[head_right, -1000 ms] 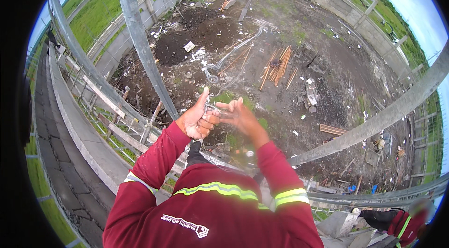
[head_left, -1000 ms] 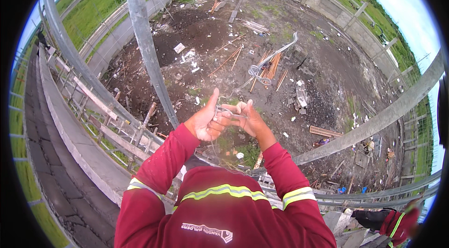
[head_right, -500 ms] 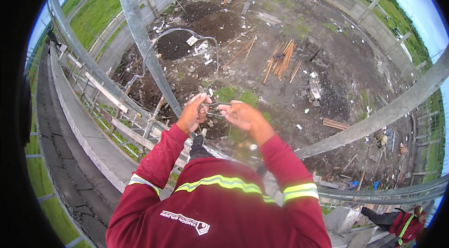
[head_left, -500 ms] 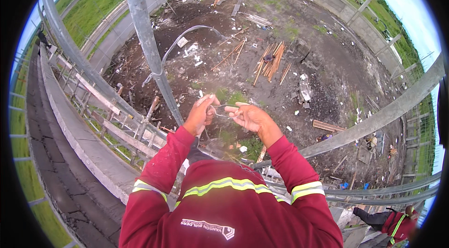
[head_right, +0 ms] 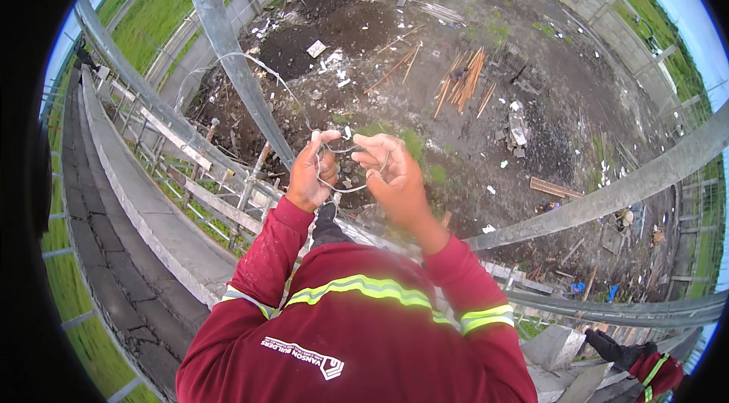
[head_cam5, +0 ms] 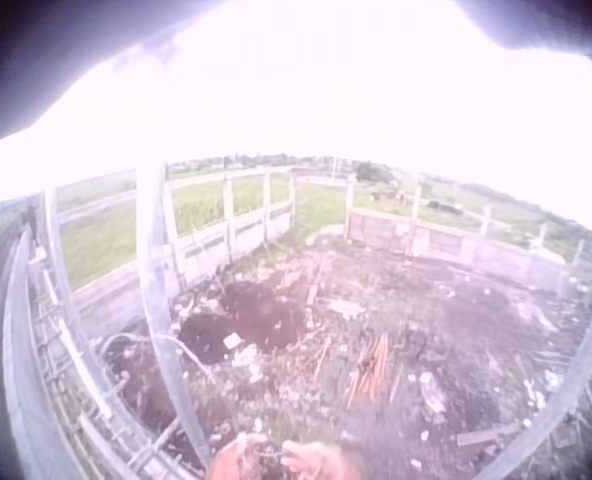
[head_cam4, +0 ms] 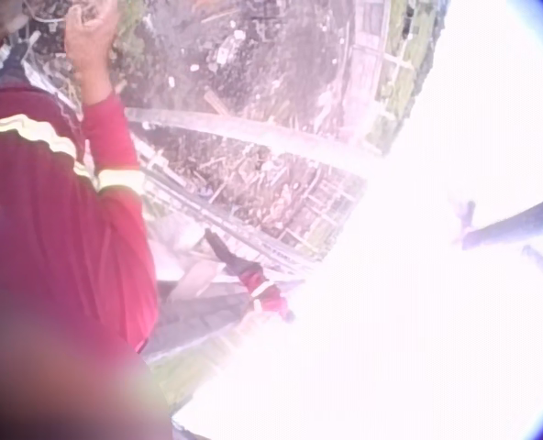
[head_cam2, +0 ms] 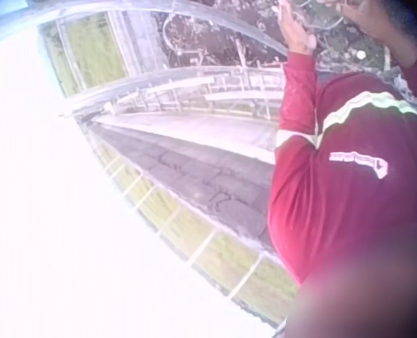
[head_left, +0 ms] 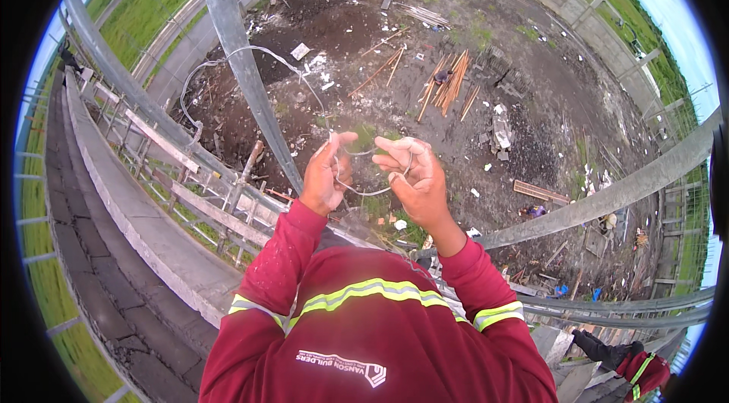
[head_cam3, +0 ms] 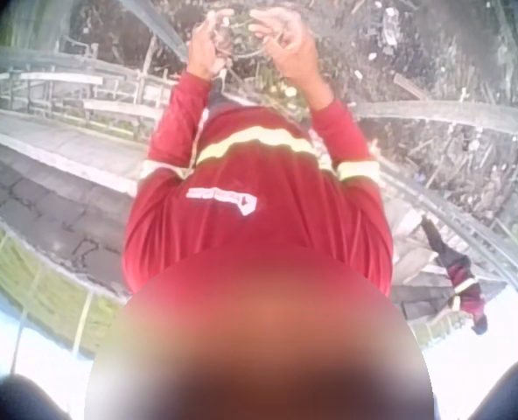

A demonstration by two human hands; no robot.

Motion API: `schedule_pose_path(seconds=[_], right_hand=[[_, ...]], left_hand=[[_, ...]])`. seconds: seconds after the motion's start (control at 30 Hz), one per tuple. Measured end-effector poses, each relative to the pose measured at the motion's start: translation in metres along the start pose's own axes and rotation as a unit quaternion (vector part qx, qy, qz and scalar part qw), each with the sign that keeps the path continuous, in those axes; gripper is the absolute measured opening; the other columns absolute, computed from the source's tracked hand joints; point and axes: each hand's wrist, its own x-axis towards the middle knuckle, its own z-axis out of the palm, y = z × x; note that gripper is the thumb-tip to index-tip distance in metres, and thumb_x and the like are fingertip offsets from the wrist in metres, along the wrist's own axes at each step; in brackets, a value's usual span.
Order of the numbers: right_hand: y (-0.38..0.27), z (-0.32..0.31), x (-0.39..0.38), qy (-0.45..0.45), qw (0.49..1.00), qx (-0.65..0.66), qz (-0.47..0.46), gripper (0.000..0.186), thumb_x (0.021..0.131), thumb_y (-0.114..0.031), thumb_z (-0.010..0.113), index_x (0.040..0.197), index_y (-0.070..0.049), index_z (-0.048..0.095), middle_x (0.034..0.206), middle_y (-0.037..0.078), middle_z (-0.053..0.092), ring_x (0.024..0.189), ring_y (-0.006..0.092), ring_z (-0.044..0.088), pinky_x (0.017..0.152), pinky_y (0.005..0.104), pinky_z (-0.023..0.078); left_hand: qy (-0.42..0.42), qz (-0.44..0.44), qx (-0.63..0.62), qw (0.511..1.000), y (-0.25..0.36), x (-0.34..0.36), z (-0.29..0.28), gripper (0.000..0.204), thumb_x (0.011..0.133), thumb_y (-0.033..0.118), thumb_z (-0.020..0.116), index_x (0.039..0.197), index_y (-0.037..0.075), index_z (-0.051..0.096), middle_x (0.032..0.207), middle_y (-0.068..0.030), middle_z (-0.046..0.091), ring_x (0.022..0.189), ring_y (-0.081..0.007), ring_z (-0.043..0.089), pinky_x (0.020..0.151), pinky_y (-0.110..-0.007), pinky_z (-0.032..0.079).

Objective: The person stands on a scaffold and ties a metal wire around a horizontal scaffold pole. They then attach a rope with a hook to the tied wire and adjust the rope.

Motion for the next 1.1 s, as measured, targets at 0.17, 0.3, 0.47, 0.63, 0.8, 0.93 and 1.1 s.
schedule_pose_path(seconds=[0.17,0.3,0.47,0.63,0.8,0.93,1.1], right_hand=[[-0.009,0.005,-0.007,-0.035,0.987,-0.139,-0.077,0.047,0.091,0.010,0.056,0.131,-0.006,0.039,0.143,0.031,0.055,0.119,0.0300,0.068,0.101,0.0409,0.053],[-0.014,-0.007,-0.003,0.028,0.997,0.030,0.065,0.058,0.093,0.006,0.058,0.143,-0.005,0.030,0.135,0.030,0.062,0.108,0.0277,0.072,0.094,0.0389,0.057],[-0.019,-0.035,0.004,0.040,0.978,0.075,0.192,0.074,0.096,0.001,0.061,0.157,-0.004,0.020,0.128,0.027,0.067,0.099,0.0251,0.074,0.087,0.0374,0.061],[-0.009,-0.048,0.004,0.064,0.942,0.180,0.275,0.054,0.099,-0.003,0.063,0.149,-0.005,0.041,0.124,0.022,0.069,0.099,0.0232,0.074,0.086,0.0392,0.062],[0.004,-0.049,0.000,0.052,0.939,0.227,0.253,0.014,0.102,-0.010,0.064,0.114,-0.009,0.057,0.091,0.004,0.065,0.086,0.0146,0.067,0.089,0.0377,0.059],[0.006,-0.050,0.005,0.070,0.949,0.201,0.232,0.021,0.106,-0.024,0.061,0.089,-0.015,0.053,0.070,-0.004,0.046,0.073,0.0116,0.056,0.089,0.0386,0.056],[0.004,-0.048,0.014,0.167,0.909,0.322,0.203,0.046,0.110,-0.040,0.052,0.070,-0.019,0.039,0.061,-0.004,0.035,0.064,0.0143,0.048,0.090,0.0452,0.054]], left_hand=[[-0.084,0.009,-0.051,0.995,-0.003,0.002,-0.008,0.039,0.109,0.042,0.051,0.125,0.008,0.061,0.063,0.0077,0.034,0.051,-0.0047,0.028,0.047,-0.024,0.023],[-0.164,0.008,-0.010,0.986,0.006,0.004,-0.019,0.047,0.103,0.045,0.057,0.123,0.003,0.059,0.071,0.0059,0.042,0.058,-0.0048,0.036,0.055,-0.023,0.031],[-0.243,-0.018,0.110,0.964,0.022,0.007,-0.022,0.076,0.087,0.049,0.072,0.132,-0.010,0.054,0.079,0.0052,0.048,0.072,-0.0047,0.043,0.073,-0.023,0.034],[-0.255,-0.009,0.184,0.949,0.034,0.005,-0.016,0.065,0.088,0.032,0.078,0.136,-0.006,0.058,0.086,0.0050,0.056,0.077,-0.0022,0.048,0.070,-0.019,0.036],[-0.201,-0.008,0.354,0.914,0.044,0.003,-0.009,0.044,0.085,0.019,0.086,0.121,-0.001,0.068,0.090,0.0057,0.065,0.077,-0.0001,0.053,0.069,-0.020,0.043],[-0.187,-0.006,0.402,0.896,0.052,0.009,-0.001,0.041,0.080,0.019,0.089,0.112,0.001,0.071,0.084,0.0071,0.058,0.076,-0.0023,0.050,0.072,-0.021,0.043],[-0.164,0.312,0.553,0.755,0.037,0.012,0.011,0.076,0.078,0.043,0.089,0.135,0.002,0.059,0.132,-0.0119,0.055,0.128,-0.0196,0.052,0.107,-0.041,0.043]])
